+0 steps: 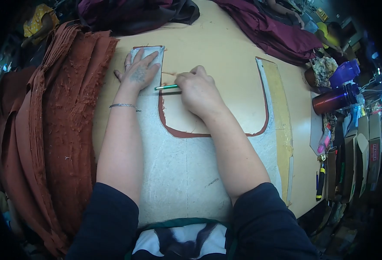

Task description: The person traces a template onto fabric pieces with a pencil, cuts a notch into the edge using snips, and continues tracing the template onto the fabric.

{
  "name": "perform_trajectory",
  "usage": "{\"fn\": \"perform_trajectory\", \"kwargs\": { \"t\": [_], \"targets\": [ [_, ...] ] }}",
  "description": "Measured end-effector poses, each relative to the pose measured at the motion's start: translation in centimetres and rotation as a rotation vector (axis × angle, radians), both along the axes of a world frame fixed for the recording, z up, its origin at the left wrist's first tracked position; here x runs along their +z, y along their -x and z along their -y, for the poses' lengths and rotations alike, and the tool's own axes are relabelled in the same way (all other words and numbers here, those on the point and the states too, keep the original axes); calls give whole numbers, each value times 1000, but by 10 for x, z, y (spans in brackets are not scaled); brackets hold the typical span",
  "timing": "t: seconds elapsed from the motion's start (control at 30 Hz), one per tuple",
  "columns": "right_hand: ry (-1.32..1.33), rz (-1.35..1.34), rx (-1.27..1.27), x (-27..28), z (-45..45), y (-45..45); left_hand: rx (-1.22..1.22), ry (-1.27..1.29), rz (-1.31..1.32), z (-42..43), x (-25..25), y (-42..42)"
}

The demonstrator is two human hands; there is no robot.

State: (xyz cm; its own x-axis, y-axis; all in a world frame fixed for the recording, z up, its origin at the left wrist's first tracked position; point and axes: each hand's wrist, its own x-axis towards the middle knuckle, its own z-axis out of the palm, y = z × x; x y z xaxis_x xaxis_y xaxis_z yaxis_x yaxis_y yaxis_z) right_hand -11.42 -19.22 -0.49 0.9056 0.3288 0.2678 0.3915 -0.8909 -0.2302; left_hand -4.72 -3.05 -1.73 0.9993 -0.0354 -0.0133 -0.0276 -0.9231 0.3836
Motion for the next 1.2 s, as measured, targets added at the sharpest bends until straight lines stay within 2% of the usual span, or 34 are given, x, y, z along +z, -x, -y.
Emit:
{"fn": "perform_trajectory", "kwargs": {
  "t": [0.03, 0.13, 0.23, 0.33, 0.5, 0.6, 0.67, 0.73, 0.77, 0.83, 0.9, 1.0, 1.1, 1.2],
  "targets": [
    [-99, -8, -36, -3, 4, -1, -4, -2, -13, 0, 1, 0],
    [-869, 8, -157, -6, -2, -15, -11, -10, -45, 0, 3, -1],
    [-1329, -48, -171, 11, -21, -18, 0, -12, -67, -1, 5, 1],
    [-1473, -236, -240, -5, -34, -23, -2, -5, -82, -1, 6, -1],
    [-1447, -73, -302, -16, -11, -29, -12, 56, -62, -3, 5, 0],
    [-870, -92, -381, -15, 8, -28, -74, 93, 20, -8, -2, -2],
    [-380, -40, -418, -6, 12, -18, -202, 61, 176, -16, -20, -13],
    [-310, -166, -532, 0, 14, -9, -351, 80, 247, -20, -21, -12],
    [-243, -143, -533, -15, 20, -14, -429, 31, 215, -20, -10, -6],
    [-104, -29, -542, -30, 19, -18, -503, 128, 194, -19, -11, -10],
    [-136, 7, -548, -25, 22, -9, -574, 216, 229, -11, -9, -7],
    [-351, 142, -510, -23, 26, 3, -552, 362, 257, -12, -17, -6],
    [-896, 91, -396, -25, 45, 11, -566, 342, 385, -17, -20, -2],
    [-947, 231, -351, -47, 101, 48, -517, 510, 282, -26, -38, -14]
  ]
}}
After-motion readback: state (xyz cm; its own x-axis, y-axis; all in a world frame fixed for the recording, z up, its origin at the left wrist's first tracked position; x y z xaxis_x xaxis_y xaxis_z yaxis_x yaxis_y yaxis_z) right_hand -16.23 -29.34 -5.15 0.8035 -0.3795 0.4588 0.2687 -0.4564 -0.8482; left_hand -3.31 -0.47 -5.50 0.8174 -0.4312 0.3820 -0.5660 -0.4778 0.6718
